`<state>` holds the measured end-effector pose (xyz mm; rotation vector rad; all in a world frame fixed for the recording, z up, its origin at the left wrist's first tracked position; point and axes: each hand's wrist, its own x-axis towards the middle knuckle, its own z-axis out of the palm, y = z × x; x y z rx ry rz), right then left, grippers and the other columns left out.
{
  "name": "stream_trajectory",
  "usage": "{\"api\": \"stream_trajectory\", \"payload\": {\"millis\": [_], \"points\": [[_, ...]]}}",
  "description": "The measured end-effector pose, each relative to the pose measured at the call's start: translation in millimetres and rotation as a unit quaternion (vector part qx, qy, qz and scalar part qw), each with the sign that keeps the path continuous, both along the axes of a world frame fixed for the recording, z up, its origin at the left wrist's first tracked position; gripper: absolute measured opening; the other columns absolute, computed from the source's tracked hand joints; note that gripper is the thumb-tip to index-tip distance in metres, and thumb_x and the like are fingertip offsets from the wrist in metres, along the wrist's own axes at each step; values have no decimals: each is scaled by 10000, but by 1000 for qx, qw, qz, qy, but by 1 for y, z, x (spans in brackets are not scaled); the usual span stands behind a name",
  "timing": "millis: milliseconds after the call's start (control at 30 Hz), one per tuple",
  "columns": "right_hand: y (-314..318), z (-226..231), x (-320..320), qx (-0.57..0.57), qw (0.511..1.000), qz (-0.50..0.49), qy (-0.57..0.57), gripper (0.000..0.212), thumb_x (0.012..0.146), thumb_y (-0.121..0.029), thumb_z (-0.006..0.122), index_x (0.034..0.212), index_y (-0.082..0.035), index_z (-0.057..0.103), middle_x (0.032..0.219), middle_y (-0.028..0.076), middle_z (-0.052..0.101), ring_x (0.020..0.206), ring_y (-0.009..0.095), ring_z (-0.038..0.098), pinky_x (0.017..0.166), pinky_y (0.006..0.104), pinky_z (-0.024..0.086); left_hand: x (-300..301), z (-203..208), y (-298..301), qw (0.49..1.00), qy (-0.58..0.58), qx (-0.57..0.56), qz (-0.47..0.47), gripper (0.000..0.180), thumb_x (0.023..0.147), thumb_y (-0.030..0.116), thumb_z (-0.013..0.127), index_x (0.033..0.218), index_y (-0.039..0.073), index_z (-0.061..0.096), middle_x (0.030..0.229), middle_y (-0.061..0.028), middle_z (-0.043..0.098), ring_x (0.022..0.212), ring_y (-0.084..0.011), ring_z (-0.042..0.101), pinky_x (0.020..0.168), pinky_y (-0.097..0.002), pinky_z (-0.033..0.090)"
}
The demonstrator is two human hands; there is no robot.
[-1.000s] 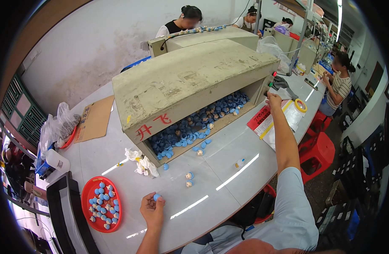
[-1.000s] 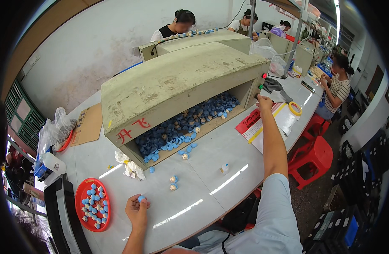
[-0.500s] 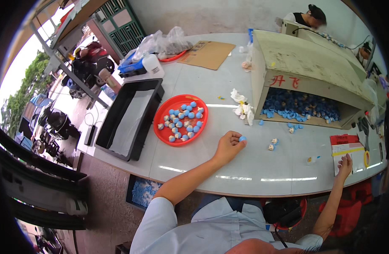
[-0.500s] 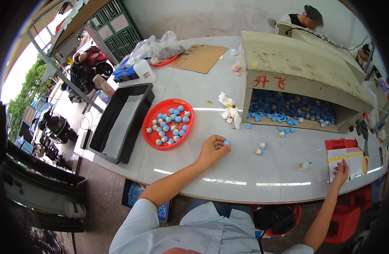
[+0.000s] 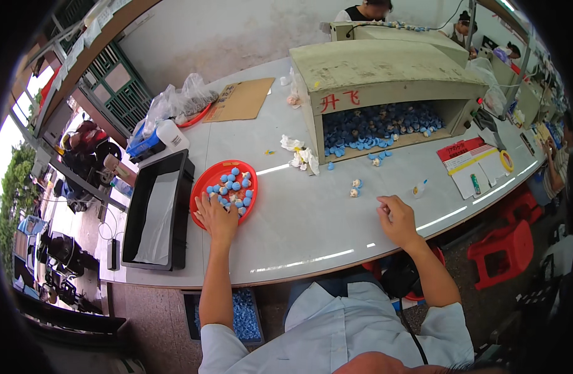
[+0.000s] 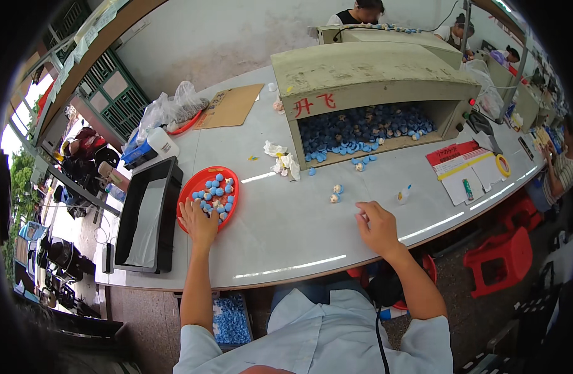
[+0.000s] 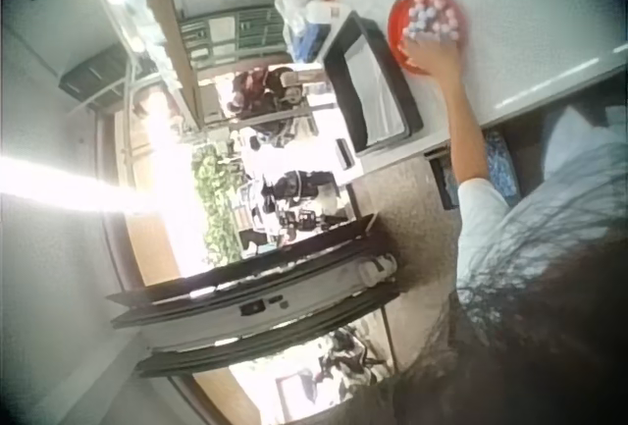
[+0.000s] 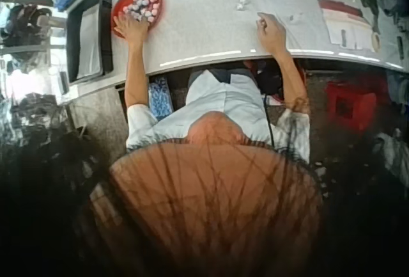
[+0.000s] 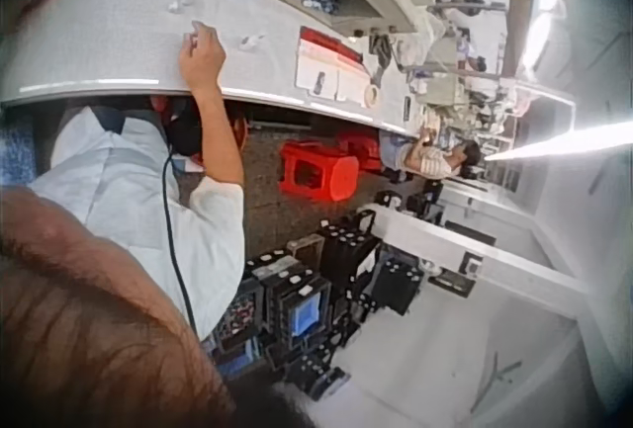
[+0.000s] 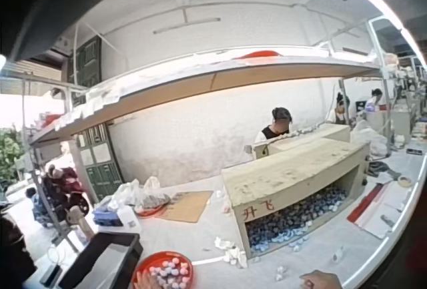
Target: The person applies glue from a glue bottle to small blue and white plastic parts, then assembles them by hand.
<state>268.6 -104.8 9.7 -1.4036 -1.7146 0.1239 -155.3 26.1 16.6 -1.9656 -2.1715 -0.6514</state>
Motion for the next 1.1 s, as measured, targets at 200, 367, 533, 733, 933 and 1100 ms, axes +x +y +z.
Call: {"api": "stream_trajectory", "payload": {"millis": [200,367,533,733,933,1100], "points": [[51,-4,-31,-77,983,-73,-148,338,811,-243,719,1057,-45,599,955,114,631,752,283,650,633,370,525,94,16,-27,907,-339,-55,-244,385,852,185,695,1135,-53,588,1091,-187,647,985,-260,644,839,-356,505],[53,-15,-39,-69,974,-107,-187,308,786,-239,746,990,-61,600,927,95,627,746,268,650,608,371,519,152,-14,-27,751,-511,-274,-316,408,913,220,666,1192,-55,554,1054,-134,662,918,-191,667,768,-292,529],[27,-8,-62,4,999,35,9,288,740,-149,782,949,-74,600,904,57,619,710,247,627,591,352,505,190,-10,-37,472,-684,-457,-317,381,962,206,595,1213,-70,516,1062,-153,640,990,-226,654,914,-375,539],[2,-5,-38,71,997,-33,8,337,723,-104,784,979,-59,569,976,133,595,858,318,608,701,374,507,188,-26,-32,514,-673,-463,-262,296,957,115,569,1191,-59,519,1043,-127,636,917,-194,668,828,-307,579],[-25,-24,76,54,929,-365,22,623,704,-178,833,1167,9,460,1146,193,502,1078,345,492,914,432,399,186,-12,-24,534,-692,-421,-243,297,947,76,571,1219,-29,512,1079,-132,634,859,-178,683,753,-230,589],[3,-41,87,-50,947,-316,-36,587,744,-303,799,1145,4,500,1131,185,548,1079,362,505,929,462,375,187,-9,-26,555,-669,-434,-239,339,925,80,625,1228,-18,510,1166,-153,628,902,-176,680,759,-227,583]]}}
